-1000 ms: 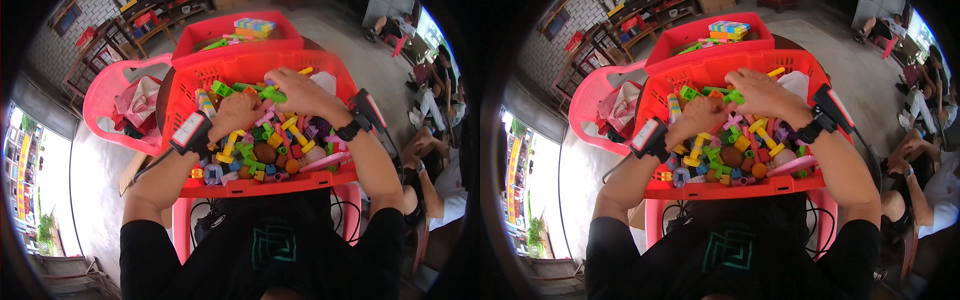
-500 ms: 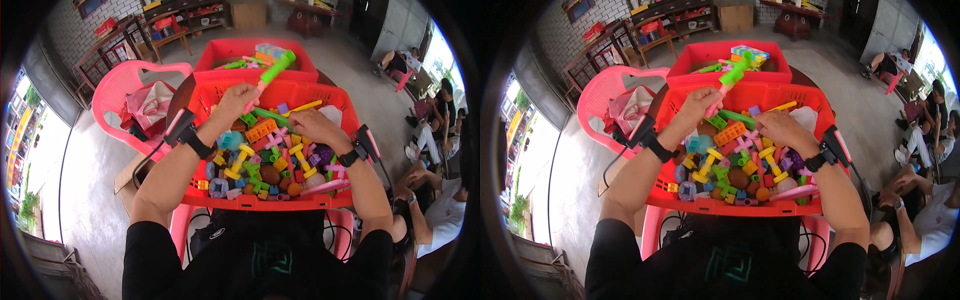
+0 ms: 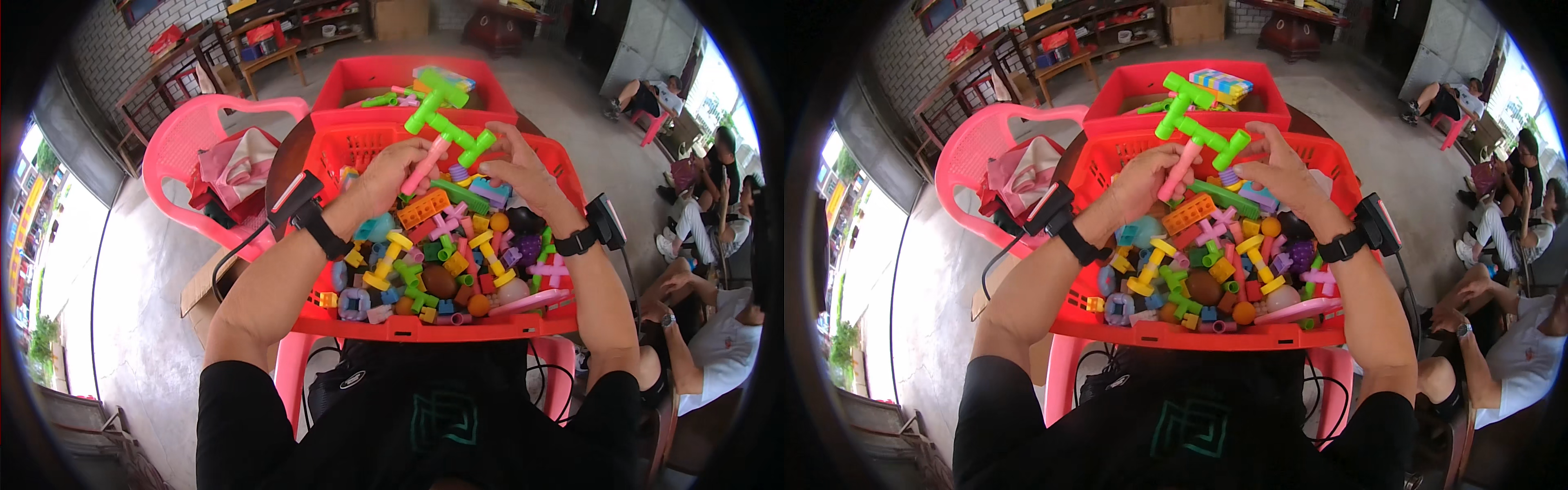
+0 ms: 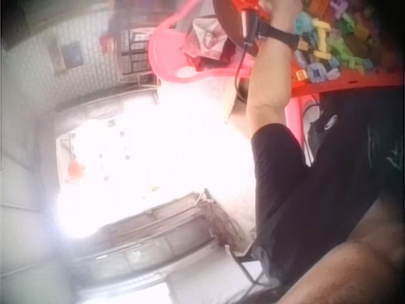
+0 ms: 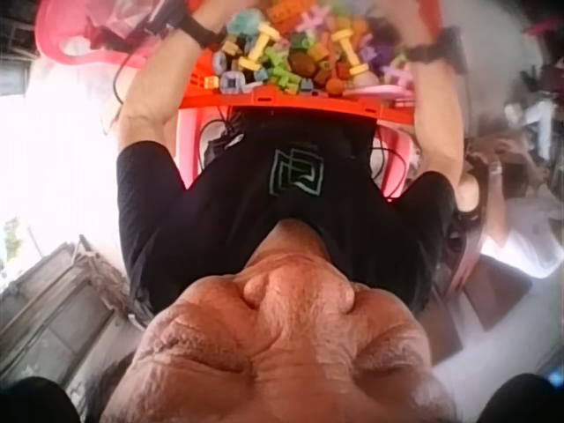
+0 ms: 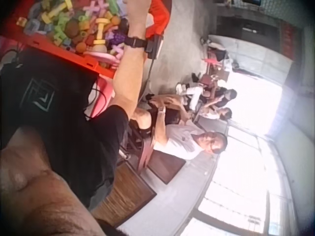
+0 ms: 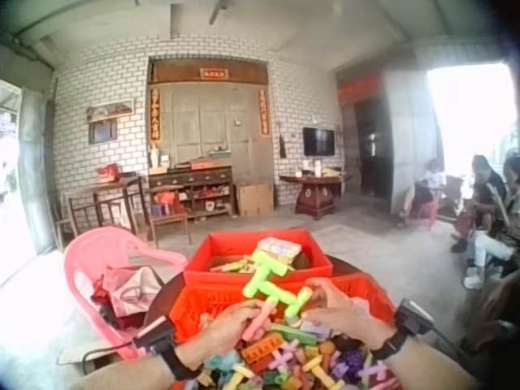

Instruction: Sorting and connecting colorful plastic toy blocks from a red basket.

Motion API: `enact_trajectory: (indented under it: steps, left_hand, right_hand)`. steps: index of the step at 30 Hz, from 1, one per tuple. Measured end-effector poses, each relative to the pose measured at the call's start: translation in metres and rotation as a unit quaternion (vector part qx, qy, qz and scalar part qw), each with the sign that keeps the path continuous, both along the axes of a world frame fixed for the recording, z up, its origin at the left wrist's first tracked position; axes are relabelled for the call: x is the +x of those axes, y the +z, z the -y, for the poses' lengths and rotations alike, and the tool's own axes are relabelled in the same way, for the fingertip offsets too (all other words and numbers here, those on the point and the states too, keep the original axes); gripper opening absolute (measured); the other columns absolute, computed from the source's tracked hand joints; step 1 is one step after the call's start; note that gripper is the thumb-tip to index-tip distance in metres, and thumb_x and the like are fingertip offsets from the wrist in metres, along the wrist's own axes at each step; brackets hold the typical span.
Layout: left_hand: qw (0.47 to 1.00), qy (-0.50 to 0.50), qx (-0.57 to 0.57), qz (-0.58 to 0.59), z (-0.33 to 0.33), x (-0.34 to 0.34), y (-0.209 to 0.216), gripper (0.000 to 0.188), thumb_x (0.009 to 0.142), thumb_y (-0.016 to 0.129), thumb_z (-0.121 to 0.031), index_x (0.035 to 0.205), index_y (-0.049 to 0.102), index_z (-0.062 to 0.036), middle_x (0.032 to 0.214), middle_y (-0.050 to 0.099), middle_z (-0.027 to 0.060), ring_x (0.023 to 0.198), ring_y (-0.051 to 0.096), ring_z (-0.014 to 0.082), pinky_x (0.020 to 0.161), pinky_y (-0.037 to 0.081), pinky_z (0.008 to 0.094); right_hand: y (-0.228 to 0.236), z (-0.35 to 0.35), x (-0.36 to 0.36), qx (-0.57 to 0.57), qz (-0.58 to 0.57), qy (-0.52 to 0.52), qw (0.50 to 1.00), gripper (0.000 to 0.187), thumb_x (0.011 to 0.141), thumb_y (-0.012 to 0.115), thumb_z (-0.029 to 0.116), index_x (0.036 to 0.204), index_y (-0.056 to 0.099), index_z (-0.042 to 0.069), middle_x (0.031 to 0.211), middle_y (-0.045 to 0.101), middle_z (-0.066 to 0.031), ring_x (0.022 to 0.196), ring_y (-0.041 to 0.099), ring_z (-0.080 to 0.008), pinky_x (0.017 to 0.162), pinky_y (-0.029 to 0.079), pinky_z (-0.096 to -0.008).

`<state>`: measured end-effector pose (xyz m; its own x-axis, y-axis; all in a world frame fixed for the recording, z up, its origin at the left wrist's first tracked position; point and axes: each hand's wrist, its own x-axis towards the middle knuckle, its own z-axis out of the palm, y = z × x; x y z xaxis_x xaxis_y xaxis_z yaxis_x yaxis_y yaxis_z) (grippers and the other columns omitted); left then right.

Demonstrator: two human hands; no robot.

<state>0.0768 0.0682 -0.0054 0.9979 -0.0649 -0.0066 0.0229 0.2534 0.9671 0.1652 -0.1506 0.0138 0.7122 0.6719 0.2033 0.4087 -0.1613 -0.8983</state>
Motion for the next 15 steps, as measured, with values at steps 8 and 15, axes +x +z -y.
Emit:
enact_trajectory:
  steps: [8, 15]
  left_hand:
    - [0.993, -0.043, 0.099, 0.056, 0.012, -0.006, -0.002, 0.028, 0.094, 0.045, -0.023, 0.111, 0.053, -0.0029, 0.088, 0.058, 0.0039, 0.077, 0.056, 0.0099, 0.066, 0.047, 0.0240]
    - [0.986, 0.057, 0.102, 0.115, 0.004, -0.008, -0.002, 0.037, 0.086, 0.060, -0.028, 0.116, 0.053, -0.0072, 0.102, 0.057, 0.0029, 0.092, 0.054, 0.0105, 0.079, 0.042, 0.0242]
  right_hand:
    - [0.003, -0.001, -0.002, 0.012, -0.041, 0.061, 0.997, 0.017, 0.082, 0.059, 0.011, 0.097, 0.056, 0.003, 0.078, 0.060, -0.0033, 0.066, 0.060, -0.0097, 0.060, 0.049, -0.0233]
    - [0.007, 0.013, 0.005, -0.103, -0.017, 0.120, 0.987, 0.021, 0.078, 0.062, 0.014, 0.095, 0.058, 0.003, 0.075, 0.064, -0.0057, 0.065, 0.063, -0.0137, 0.057, 0.049, -0.0267]
